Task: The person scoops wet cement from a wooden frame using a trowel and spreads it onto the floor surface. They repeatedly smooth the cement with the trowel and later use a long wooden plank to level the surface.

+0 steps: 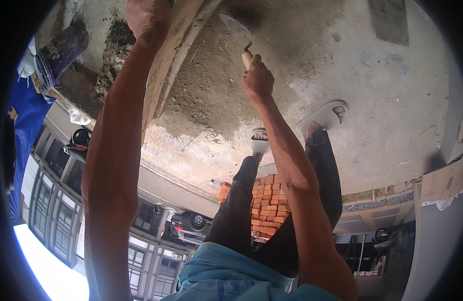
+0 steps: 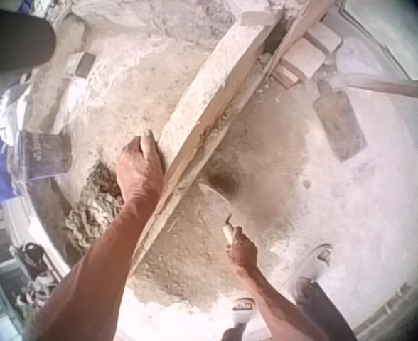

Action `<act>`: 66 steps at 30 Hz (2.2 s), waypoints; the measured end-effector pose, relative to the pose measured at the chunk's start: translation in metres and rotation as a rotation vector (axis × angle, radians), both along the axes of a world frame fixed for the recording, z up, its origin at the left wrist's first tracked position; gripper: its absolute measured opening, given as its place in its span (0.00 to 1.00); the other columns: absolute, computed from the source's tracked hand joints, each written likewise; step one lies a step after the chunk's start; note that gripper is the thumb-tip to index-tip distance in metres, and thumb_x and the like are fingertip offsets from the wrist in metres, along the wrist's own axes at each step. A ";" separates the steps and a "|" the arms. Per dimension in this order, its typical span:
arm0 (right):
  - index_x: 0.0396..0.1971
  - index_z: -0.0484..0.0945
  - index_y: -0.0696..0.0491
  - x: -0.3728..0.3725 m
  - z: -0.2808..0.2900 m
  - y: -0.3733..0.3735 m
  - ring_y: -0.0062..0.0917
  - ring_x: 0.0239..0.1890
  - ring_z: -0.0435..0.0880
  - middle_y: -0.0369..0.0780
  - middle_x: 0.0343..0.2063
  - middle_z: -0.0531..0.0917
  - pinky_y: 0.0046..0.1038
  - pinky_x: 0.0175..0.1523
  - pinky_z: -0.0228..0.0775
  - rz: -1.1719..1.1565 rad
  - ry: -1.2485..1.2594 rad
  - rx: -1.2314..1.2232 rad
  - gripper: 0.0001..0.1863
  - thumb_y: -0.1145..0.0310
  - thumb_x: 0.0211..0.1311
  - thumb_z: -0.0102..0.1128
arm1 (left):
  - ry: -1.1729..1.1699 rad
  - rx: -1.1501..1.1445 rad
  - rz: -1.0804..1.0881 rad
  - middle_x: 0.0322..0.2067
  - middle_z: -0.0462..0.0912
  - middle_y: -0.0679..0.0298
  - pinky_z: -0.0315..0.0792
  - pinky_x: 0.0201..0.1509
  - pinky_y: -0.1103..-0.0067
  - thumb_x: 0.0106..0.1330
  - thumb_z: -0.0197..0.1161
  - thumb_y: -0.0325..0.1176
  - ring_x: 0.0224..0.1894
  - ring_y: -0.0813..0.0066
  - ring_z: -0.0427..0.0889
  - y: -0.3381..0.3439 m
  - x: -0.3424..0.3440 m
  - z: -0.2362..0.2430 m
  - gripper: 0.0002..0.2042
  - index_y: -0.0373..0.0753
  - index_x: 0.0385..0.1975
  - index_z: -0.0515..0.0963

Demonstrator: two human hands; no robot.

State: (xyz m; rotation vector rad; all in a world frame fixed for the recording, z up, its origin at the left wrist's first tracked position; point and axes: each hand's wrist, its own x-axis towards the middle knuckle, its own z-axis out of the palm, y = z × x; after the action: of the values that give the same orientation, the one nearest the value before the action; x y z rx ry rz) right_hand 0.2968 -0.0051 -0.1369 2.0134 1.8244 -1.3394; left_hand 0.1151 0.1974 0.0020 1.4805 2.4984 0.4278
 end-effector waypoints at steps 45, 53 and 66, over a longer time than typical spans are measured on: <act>0.40 0.72 0.54 0.245 -0.043 -0.131 0.49 0.36 0.84 0.52 0.31 0.84 0.46 0.41 0.75 -0.137 -0.334 0.008 0.16 0.66 0.53 0.61 | -0.056 0.008 0.011 0.27 0.81 0.44 0.70 0.43 0.61 0.67 0.48 0.53 0.34 0.50 0.80 0.014 -0.015 -0.020 0.27 0.31 0.29 0.81; 0.40 0.72 0.52 0.169 -0.015 -0.216 0.43 0.34 0.85 0.47 0.27 0.84 0.44 0.39 0.76 0.199 -0.135 -0.293 0.14 0.70 0.52 0.62 | -0.095 0.000 0.000 0.27 0.82 0.47 0.69 0.43 0.62 0.67 0.50 0.55 0.33 0.57 0.80 0.013 -0.017 -0.027 0.27 0.32 0.31 0.81; 0.38 0.71 0.54 0.163 -0.032 -0.106 0.44 0.34 0.86 0.49 0.28 0.84 0.42 0.38 0.78 0.023 -0.252 -0.048 0.13 0.70 0.55 0.62 | -0.052 0.013 0.067 0.25 0.81 0.48 0.68 0.39 0.61 0.66 0.51 0.55 0.30 0.56 0.78 0.013 -0.015 -0.020 0.27 0.32 0.26 0.81</act>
State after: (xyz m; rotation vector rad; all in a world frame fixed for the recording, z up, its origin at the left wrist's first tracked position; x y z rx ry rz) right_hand 0.4601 -0.1110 -0.1689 2.0234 1.6827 -1.0566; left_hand 0.0999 0.2109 -0.0178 1.3754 2.5151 0.4877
